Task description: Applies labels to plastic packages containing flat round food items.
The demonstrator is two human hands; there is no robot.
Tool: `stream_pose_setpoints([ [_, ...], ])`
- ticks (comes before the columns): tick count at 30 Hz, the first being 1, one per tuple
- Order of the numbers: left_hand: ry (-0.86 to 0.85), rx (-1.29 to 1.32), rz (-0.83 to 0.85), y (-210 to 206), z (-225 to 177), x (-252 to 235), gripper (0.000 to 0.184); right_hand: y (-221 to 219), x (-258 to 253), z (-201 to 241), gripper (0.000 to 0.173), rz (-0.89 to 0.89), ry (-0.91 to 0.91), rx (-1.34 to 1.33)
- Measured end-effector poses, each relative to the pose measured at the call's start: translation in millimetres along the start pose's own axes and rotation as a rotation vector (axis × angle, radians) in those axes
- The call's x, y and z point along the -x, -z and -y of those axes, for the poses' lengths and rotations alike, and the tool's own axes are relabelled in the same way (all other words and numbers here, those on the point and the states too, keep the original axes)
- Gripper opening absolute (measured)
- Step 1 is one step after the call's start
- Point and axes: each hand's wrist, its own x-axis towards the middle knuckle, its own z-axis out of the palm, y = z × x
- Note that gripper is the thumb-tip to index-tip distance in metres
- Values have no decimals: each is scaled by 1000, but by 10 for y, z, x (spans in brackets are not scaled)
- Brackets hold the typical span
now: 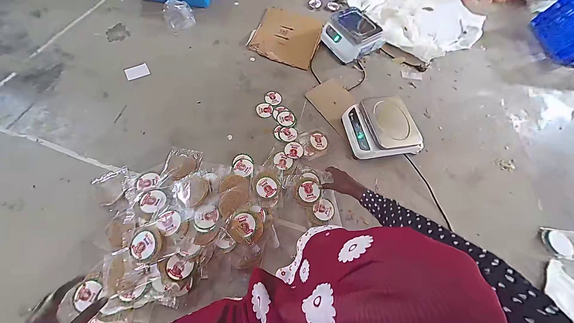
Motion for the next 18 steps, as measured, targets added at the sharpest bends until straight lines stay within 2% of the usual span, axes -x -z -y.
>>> stream_pose_setpoints([
  [1, 9, 11, 48, 87, -407, -323, 79, -112, -26, -63, 91, -45, 24, -47],
  [2, -59, -2, 54, 56, -770, -634, 78, -207, -56, -99, 97, -82, 57, -88],
  [5, -363, -18, 58, -449, -1818, -1432, 80, -429, -148, -71, 101, -156, 122, -35],
  [8, -456, -112, 262, -980, -3118, -1804, 83, -505, -116, 175, 102, -113, 71, 40],
  [10, -471, -111, 294, -1359, -3701, -1977, 82, -479, -17, 339, 101, -32, 44, 33],
  [12, -461, -79, 289, -1598, -4009, -2148, 79, -428, 103, 487, 96, 99, 30, 27],
  [14, -415, -57, 275, -1714, -4149, -2332, 82, -306, 135, 533, 79, 213, 45, 29],
  [16, -343, -10, 242, -1786, -4183, -2532, 89, -100, 18, 453, 55, 109, 62, -34],
  [18, -288, 34, 210, -1826, -4187, -2698, 98, 171, -257, 297, 49, -128, 79, -61],
])
